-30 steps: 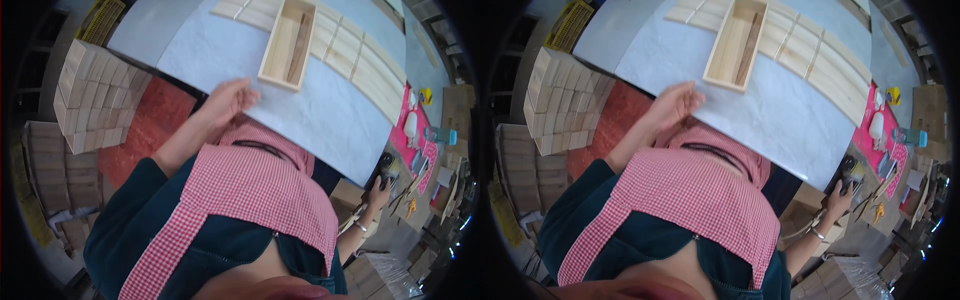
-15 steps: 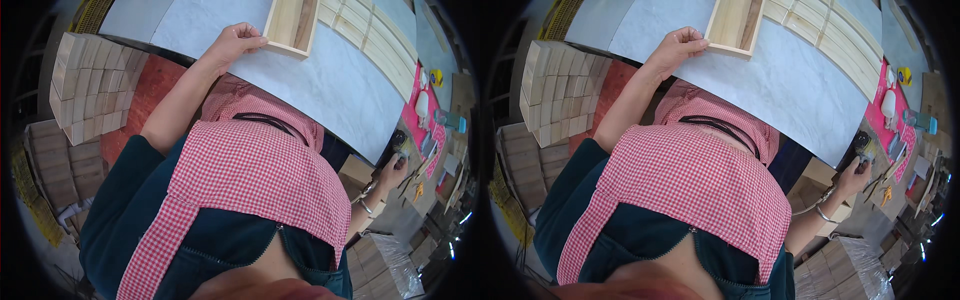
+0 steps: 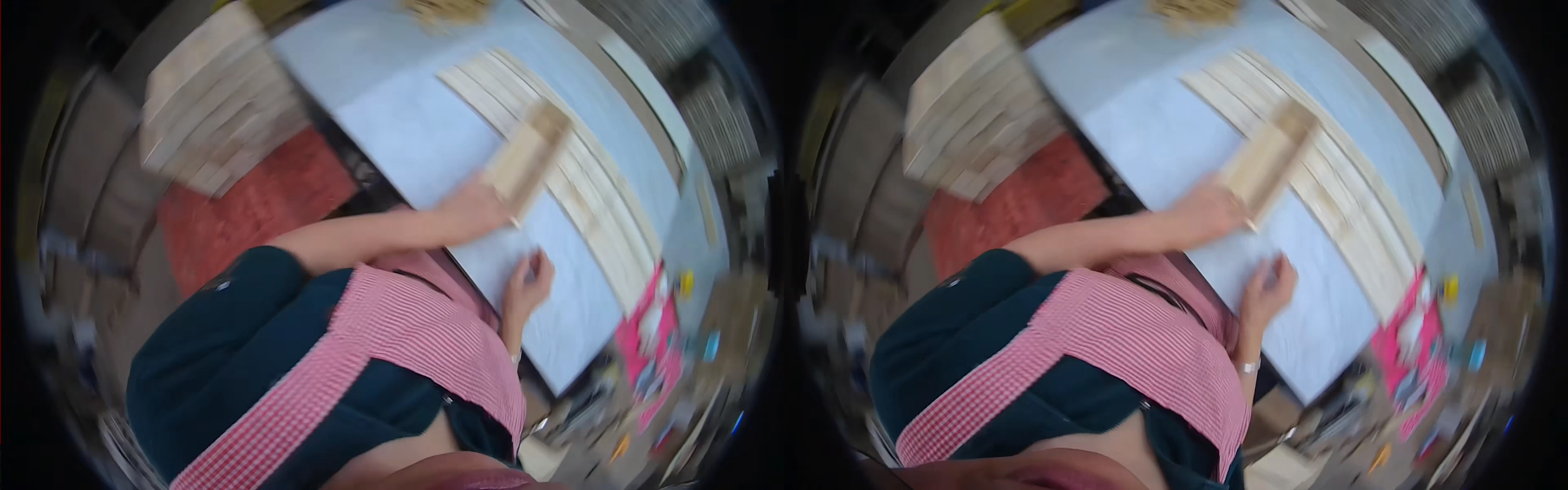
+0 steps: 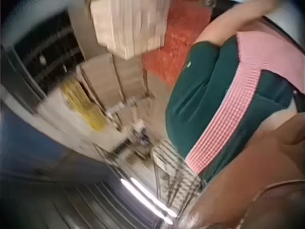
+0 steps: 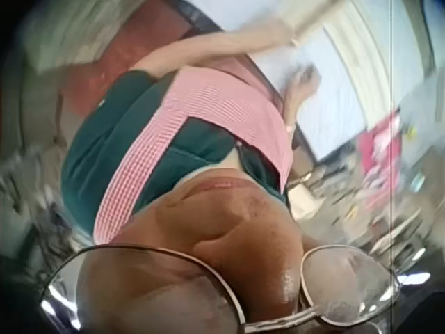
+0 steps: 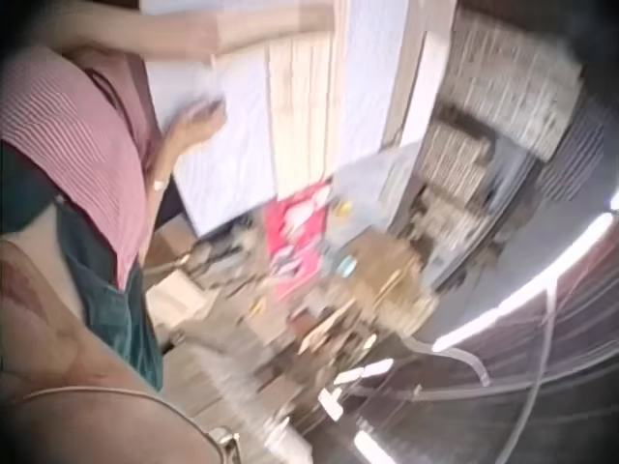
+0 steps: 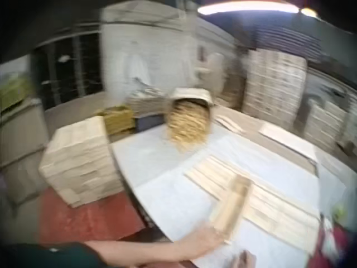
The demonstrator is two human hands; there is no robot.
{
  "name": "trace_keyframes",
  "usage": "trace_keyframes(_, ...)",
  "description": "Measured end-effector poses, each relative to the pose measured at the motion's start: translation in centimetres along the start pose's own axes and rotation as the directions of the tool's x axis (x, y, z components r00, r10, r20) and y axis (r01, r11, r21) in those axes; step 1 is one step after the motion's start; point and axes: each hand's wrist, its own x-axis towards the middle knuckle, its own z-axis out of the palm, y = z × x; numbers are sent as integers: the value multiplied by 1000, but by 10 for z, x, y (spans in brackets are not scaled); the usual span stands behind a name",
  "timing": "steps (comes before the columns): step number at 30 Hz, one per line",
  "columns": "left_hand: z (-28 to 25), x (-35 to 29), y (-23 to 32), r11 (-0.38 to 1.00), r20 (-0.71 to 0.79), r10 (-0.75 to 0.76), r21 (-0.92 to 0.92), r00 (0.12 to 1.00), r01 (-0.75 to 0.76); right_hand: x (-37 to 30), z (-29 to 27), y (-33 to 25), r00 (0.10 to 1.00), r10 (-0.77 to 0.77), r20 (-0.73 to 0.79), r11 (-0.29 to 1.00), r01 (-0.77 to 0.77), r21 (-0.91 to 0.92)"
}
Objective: Assembling wooden boxes using wood glue and a pneumatic stapler.
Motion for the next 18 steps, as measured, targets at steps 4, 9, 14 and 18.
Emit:
trace_keyframes(4, 2, 1, -11, 998, 39, -53, 46, 998, 51, -12, 6, 12, 1000, 16, -21, 1000, -16, -3)
trace_keyframes(9, -109, -30, -22, 974, 9, -228, -1, 974, 228, -10, -7, 0, 998, 46, 45, 999, -45, -23)
trace_keyframes(14, -239, -102, -63, 788, -295, -425, 345, 856, 510, -10, -7, -1, 996, 81, 41, 996, -79, -45)
trace_keyframes(18, -325, -180, -114, 369, -574, -435, 589, 694, 719, -10, -4, -9, 991, 132, 19, 988, -130, -83)
